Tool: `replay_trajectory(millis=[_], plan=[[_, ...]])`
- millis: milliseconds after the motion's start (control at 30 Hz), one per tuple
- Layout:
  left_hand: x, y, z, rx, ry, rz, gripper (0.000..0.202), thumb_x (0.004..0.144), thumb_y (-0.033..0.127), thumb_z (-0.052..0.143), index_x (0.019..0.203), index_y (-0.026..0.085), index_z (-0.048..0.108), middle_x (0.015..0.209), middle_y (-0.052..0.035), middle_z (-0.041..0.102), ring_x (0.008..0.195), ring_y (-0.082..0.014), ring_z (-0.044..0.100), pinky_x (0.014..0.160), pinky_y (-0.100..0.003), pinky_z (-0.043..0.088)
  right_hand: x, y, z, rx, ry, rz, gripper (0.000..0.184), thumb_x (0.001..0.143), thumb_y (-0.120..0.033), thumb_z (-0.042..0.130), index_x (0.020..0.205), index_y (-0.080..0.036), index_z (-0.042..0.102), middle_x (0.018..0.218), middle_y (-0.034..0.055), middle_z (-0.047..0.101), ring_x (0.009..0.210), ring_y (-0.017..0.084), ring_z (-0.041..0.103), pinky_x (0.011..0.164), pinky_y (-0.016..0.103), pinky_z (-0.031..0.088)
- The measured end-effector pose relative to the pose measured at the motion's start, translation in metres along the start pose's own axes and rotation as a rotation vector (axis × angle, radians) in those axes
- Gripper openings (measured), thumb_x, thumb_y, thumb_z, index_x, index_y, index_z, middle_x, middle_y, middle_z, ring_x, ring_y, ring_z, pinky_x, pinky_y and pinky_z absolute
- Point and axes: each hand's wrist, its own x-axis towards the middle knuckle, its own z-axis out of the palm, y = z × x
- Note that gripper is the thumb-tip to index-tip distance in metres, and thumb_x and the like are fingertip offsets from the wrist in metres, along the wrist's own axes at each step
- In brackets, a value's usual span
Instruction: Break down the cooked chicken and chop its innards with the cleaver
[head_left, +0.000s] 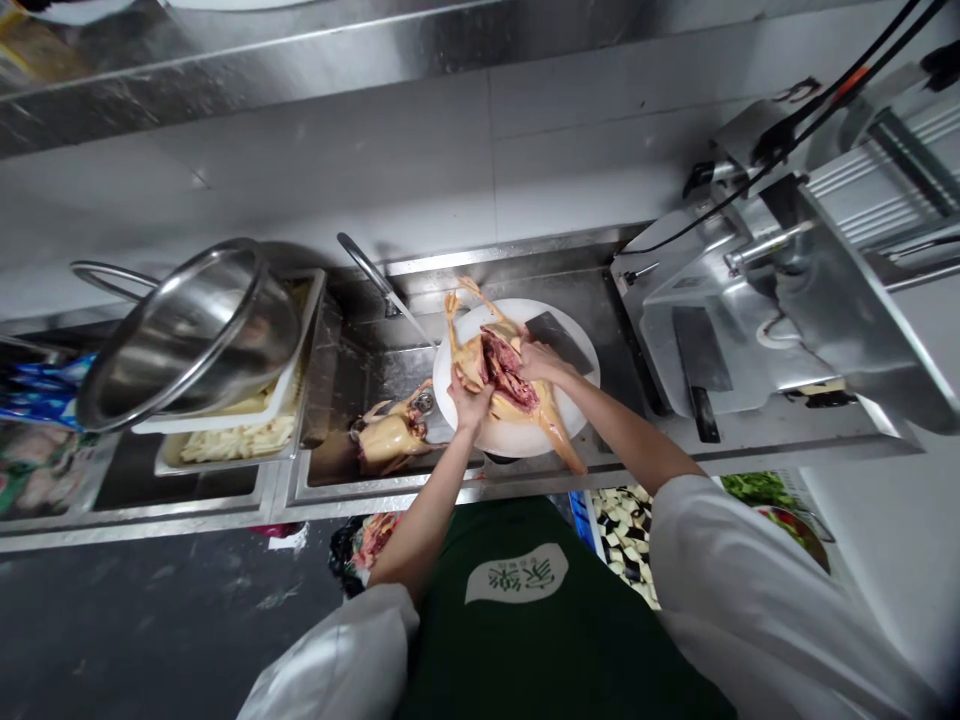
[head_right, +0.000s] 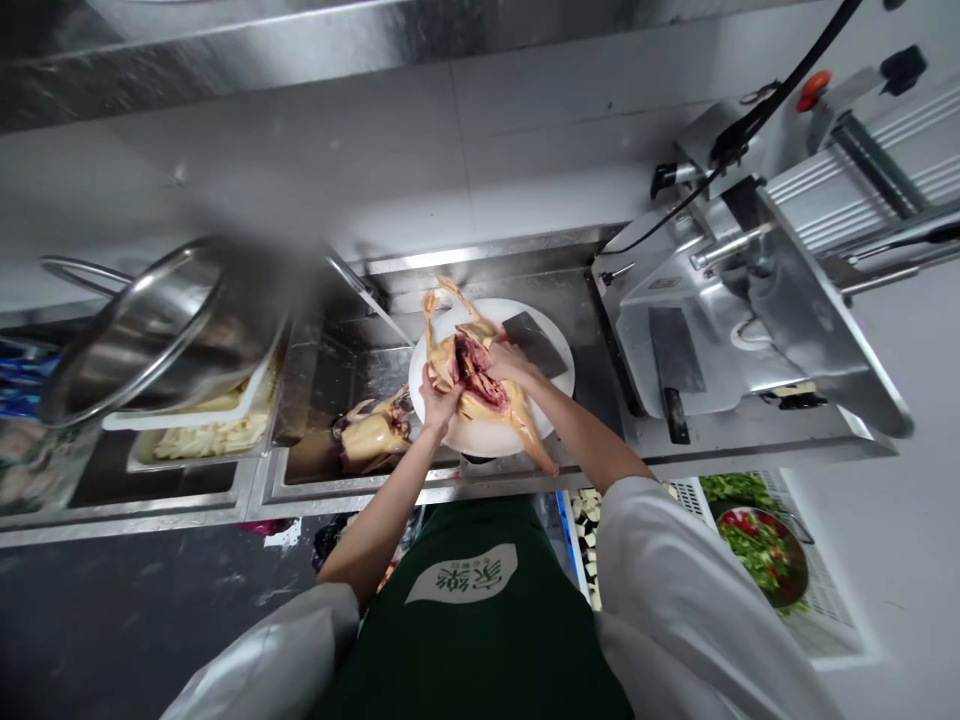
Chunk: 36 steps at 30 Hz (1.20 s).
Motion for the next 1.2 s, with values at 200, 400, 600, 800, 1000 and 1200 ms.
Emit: replay_trajectory(millis=[200, 400, 600, 800, 1000, 1200], plan=[[-0.008, 0.022, -0.004, 0.282, -0.083, 0.537, 0.036, 0.097, 0.038, 0.056, 0.129, 0.025, 0.065, 0.137, -0.0149, 0.058, 0.150, -0.0384, 0.030, 0.121, -0.062, 0.021, -0.003, 0.006, 0.004, 0.025, 0.049, -0.002, 0.053, 0.096, -0.034, 0.063, 0.140, -0.006, 0.056, 0.123, 0.0258, 0.071, 0.122, 0.037, 0.067, 0.099, 0.038, 0.053], [-0.012, 0.005, 0.004, 0.408, -0.288, 0.678, 0.031, 0.102, 0.040, 0.047, 0.103, 0.021, 0.071, 0.121, -0.0154, 0.065, 0.131, -0.0338, 0.049, 0.119, -0.062, 0.019, -0.012, 0.013, 0.011, 0.069, 0.059, -0.046, 0.077, 0.095, -0.038, 0.066, 0.156, -0.004, 0.033, 0.129, 0.0259, 0.069, 0.124, 0.037, 0.065, 0.101, 0.039, 0.051], [-0.017, -0.015, 0.005, 0.387, -0.251, 0.608, 0.023, 0.098, 0.037, 0.052, 0.100, 0.023, 0.070, 0.119, -0.0136, 0.066, 0.129, -0.0321, 0.051, 0.120, -0.057, 0.020, -0.037, 0.017, 0.038, 0.178, 0.109, -0.018, 0.110, 0.086, -0.039, 0.078, 0.167, -0.016, 0.006, 0.149, 0.0261, 0.054, 0.127, 0.037, 0.062, 0.103, 0.039, 0.049], [-0.012, -0.041, 0.007, 0.346, -0.171, 0.680, 0.020, 0.095, 0.036, 0.055, 0.097, 0.023, 0.070, 0.115, -0.0123, 0.068, 0.122, -0.0305, 0.055, 0.117, -0.055, 0.022, -0.045, 0.016, 0.054, 0.249, 0.075, 0.052, 0.114, 0.089, -0.043, 0.074, 0.167, -0.010, -0.003, 0.137, 0.0212, 0.066, 0.112, 0.031, 0.069, 0.090, 0.030, 0.053], [0.029, -0.058, 0.013, 0.214, -0.040, 1.014, 0.013, 0.088, 0.031, 0.058, 0.083, 0.022, 0.066, 0.091, -0.0075, 0.068, 0.095, -0.0264, 0.059, 0.103, -0.056, 0.031, -0.044, 0.014, 0.065, 0.196, 0.131, 0.057, 0.112, 0.088, -0.035, 0.072, 0.166, -0.001, -0.001, 0.155, 0.0259, 0.049, 0.128, 0.032, 0.061, 0.100, 0.031, 0.051], [0.086, -0.048, -0.001, 0.218, -0.117, 1.256, 0.015, 0.090, 0.029, 0.054, 0.084, 0.023, 0.066, 0.090, -0.0051, 0.067, 0.089, -0.0231, 0.058, 0.104, -0.054, 0.032, -0.023, -0.001, 0.079, 0.336, 0.191, 0.125, 0.123, 0.085, -0.034, 0.079, 0.162, 0.008, -0.006, 0.157, 0.0318, 0.041, 0.136, 0.031, 0.053, 0.105, 0.029, 0.045]])
